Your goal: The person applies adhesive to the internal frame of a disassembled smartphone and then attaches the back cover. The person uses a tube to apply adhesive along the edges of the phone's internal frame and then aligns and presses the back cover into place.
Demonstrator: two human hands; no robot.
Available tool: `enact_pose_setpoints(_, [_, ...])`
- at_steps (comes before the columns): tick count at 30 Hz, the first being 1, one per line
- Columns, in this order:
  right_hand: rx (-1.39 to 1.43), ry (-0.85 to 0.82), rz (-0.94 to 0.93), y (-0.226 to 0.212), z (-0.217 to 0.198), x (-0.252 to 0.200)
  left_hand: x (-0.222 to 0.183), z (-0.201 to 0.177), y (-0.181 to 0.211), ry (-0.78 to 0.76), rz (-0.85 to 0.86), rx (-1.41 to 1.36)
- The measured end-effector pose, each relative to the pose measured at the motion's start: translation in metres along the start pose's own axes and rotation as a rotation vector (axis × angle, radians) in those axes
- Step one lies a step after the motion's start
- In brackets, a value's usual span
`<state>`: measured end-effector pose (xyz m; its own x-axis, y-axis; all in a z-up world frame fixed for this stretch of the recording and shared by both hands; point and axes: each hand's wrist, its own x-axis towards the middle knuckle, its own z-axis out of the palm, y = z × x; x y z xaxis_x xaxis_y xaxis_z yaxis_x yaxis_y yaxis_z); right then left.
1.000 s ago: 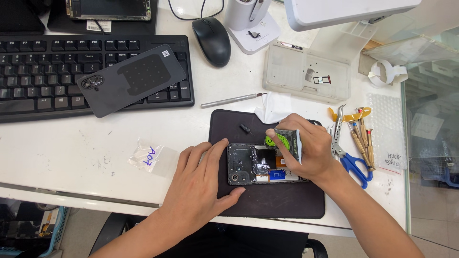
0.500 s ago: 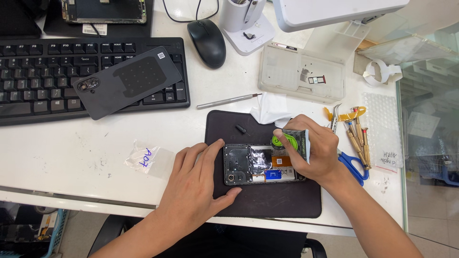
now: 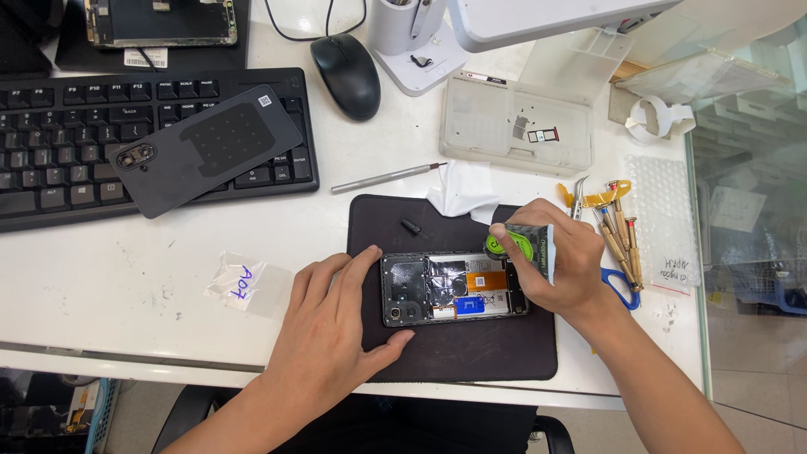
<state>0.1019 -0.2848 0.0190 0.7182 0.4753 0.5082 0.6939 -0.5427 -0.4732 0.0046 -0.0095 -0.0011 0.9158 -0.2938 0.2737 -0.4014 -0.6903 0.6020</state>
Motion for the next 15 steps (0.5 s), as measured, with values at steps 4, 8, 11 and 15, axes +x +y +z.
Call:
enact_pose_setpoints(4, [0.008, 0.022, -0.013, 0.005, -0.004, -0.004, 0.0, 0.002, -0.001, -0.002, -0.004, 0.008])
enact_pose_setpoints(8, [-0.045, 0.084, -0.03, 0.01, -0.008, -0.013, -0.001, 0.001, -0.001, 0.005, 0.009, 0.013])
enact_pose_setpoints(11, [-0.074, 0.113, -0.017, 0.015, -0.015, -0.019, 0.0, 0.001, 0.0, 0.007, -0.01, 0.014])
enact_pose_setpoints(15, [0.046, 0.205, 0.063, 0.02, -0.022, -0.031, 0.001, 0.0, 0.002, 0.019, -0.038, 0.012])
